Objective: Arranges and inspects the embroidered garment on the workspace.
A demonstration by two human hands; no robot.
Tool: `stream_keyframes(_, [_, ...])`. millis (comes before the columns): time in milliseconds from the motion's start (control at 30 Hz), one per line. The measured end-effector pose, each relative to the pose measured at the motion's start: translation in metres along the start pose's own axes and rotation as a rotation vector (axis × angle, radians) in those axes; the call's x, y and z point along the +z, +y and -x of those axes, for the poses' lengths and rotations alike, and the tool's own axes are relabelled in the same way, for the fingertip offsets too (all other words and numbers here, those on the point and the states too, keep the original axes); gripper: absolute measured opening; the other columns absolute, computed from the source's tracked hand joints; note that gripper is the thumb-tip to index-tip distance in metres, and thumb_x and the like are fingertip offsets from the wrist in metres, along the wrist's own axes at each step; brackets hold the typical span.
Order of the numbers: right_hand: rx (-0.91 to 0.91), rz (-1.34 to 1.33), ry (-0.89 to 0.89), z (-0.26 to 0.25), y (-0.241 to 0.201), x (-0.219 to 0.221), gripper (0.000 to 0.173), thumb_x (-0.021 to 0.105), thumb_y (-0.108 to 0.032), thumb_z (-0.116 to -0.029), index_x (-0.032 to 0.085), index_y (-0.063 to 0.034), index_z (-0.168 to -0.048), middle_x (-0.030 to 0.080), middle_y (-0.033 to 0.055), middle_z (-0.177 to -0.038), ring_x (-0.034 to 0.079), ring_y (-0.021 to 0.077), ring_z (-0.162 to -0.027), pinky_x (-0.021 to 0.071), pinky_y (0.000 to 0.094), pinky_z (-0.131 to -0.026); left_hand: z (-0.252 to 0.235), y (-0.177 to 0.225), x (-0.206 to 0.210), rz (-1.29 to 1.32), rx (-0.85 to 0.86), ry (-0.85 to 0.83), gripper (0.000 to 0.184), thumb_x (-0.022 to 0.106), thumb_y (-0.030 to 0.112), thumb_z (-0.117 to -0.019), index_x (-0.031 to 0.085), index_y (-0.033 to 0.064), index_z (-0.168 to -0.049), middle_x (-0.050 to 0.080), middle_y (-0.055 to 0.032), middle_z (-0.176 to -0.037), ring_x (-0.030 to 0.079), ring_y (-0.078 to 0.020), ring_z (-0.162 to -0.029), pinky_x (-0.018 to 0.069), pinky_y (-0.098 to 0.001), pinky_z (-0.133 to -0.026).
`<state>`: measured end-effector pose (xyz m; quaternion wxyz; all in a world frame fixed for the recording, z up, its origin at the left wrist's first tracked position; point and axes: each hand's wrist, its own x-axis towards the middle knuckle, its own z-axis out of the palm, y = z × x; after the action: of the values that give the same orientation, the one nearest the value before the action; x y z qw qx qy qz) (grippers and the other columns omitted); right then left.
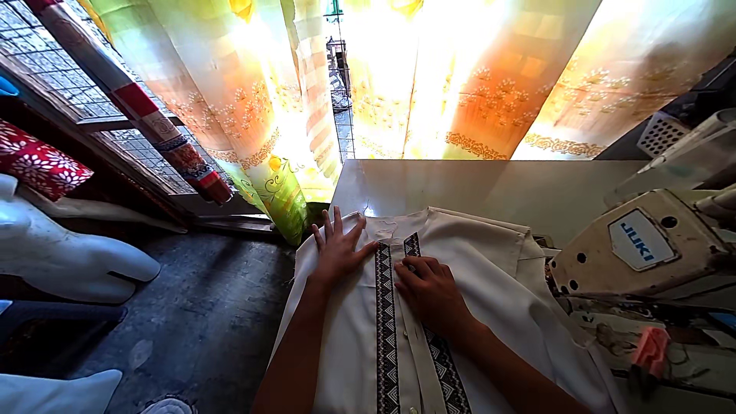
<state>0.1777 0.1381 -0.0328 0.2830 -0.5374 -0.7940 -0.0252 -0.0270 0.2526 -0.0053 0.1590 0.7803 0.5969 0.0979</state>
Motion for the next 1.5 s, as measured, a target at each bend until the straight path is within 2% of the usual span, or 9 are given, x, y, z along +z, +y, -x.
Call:
stream_keyframes(267, [0.014, -0.021, -0.01, 0.0, -0.001, -0.001, 0.038, 0.051, -0.03, -0.103, 0.074, -0.0089, -0.124, 0.069, 0.0148, -0.126, 0.064, 0.0382, -0.118, 0.0509, 0.0535, -0.09, -0.003, 0.006, 0.01, -0.116, 0.08, 0.048, 0.051, 0.027, 0.044, -0.1105, 0.034, 0.0387, -0.16, 0.001, -0.0191, -0.172, -0.01, -0.0413, -0.158, -0.0092, -0.0727, -0.117])
stream_keyframes(667, [0.024, -0.039, -0.027, -0.001, -0.001, -0.004, 0.036, 0.053, -0.029, -0.1027, 0.073, -0.0086, -0.125, 0.068, 0.0155, -0.127, 0.062, 0.0385, -0.12, 0.0499, 0.0543, -0.093, -0.008, 0.016, 0.008, -0.169, -0.02, -0.024, 0.053, 0.021, 0.042, -0.1115, 0.019, 0.0396, -0.164, -0.002, -0.0153, -0.173, -0.009, -0.0372, -0.158, -0.0097, -0.0683, -0.12])
stream_keyframes(900, [0.015, -0.052, -0.013, -0.001, 0.0, -0.003, 0.035, 0.055, -0.029, -0.1019, 0.074, -0.0083, -0.124, 0.069, 0.0162, -0.126, 0.062, 0.0393, -0.12, 0.0502, 0.0555, -0.092, -0.009, 0.019, 0.002, -0.128, -0.039, -0.084, 0.053, 0.021, 0.044, -0.1117, 0.018, 0.0407, -0.164, 0.0, -0.0152, -0.173, -0.007, -0.0378, -0.159, -0.0083, -0.0694, -0.119])
stream_keyframes(1000, [0.02, -0.052, -0.054, -0.003, -0.001, -0.006, 0.034, 0.056, -0.027, -0.1018, 0.074, -0.0078, -0.124, 0.068, 0.0168, -0.126, 0.061, 0.0399, -0.122, 0.0491, 0.0559, -0.093, -0.009, 0.013, 0.004, -0.03, -0.021, -0.015, 0.052, 0.03, 0.046, -0.1101, 0.029, 0.0403, -0.162, 0.01, -0.0145, -0.172, 0.002, -0.0368, -0.159, -0.0035, -0.0674, -0.122])
stream_keyframes(1067, [0.042, -0.038, -0.156, -0.01, -0.005, -0.015, 0.034, 0.054, -0.025, -0.1038, 0.073, -0.0061, -0.125, 0.068, 0.019, -0.125, 0.06, 0.0407, -0.122, 0.0476, 0.0568, -0.095, -0.009, 0.008, 0.007, 0.047, 0.001, 0.073, 0.055, 0.039, 0.047, -0.1085, 0.033, 0.0344, -0.161, 0.018, -0.0157, -0.171, 0.01, -0.0354, -0.159, 0.0018, -0.0654, -0.123])
stream_keyframes(1167, [0.09, 0.04, -0.323, -0.033, -0.019, -0.031, 0.037, 0.046, -0.02, -0.1075, 0.064, -0.005, -0.136, 0.065, 0.0243, -0.127, 0.056, 0.0441, -0.127, 0.0417, 0.0597, -0.102, -0.008, 0.005, 0.011, 0.174, 0.016, 0.214, 0.058, 0.037, 0.035, -0.111, 0.028, 0.0127, -0.163, 0.027, -0.0146, -0.168, 0.02, -0.033, -0.157, 0.0084, -0.0619, -0.125])
stream_keyframes(1233, [0.095, 0.115, -0.363, -0.048, -0.026, -0.029, 0.044, 0.043, -0.027, -0.1092, 0.056, -0.0102, -0.148, 0.057, 0.0242, -0.142, 0.047, 0.045, -0.138, 0.0348, 0.0617, -0.109, -0.007, 0.008, 0.009, 0.14, -0.024, 0.186, 0.059, 0.034, 0.031, -0.1115, 0.024, 0.0027, -0.162, 0.025, -0.016, -0.168, 0.017, -0.0322, -0.158, 0.0058, -0.06, -0.126])
stream_keyframes(1367, [0.128, 0.221, -0.572, -0.07, -0.026, -0.018, 0.053, 0.029, -0.044, -0.1112, 0.041, -0.0248, -0.159, 0.031, 0.0199, -0.165, 0.02, 0.0437, -0.154, 0.0143, 0.0667, -0.118, -0.008, 0.01, 0.007, -0.021, -0.081, 0.069, 0.057, 0.029, 0.034, -0.1124, 0.028, 0.0077, -0.162, 0.02, -0.0142, -0.171, 0.009, -0.0331, -0.159, -0.0014, -0.0668, -0.122])
stream_keyframes(1500, [0.15, 0.238, -0.609, -0.08, -0.025, -0.011, 0.051, 0.027, -0.045, -0.1112, 0.041, -0.0304, -0.159, 0.027, 0.0178, -0.167, 0.015, 0.0436, -0.156, 0.0078, 0.0692, -0.119, -0.006, 0.006, 0.003, -0.047, -0.139, 0.038, 0.058, 0.024, 0.043, -0.112, 0.024, 0.0188, -0.165, 0.012, -0.0137, -0.172, 0.0, -0.0385, -0.159, -0.0051, -0.0733, -0.118])
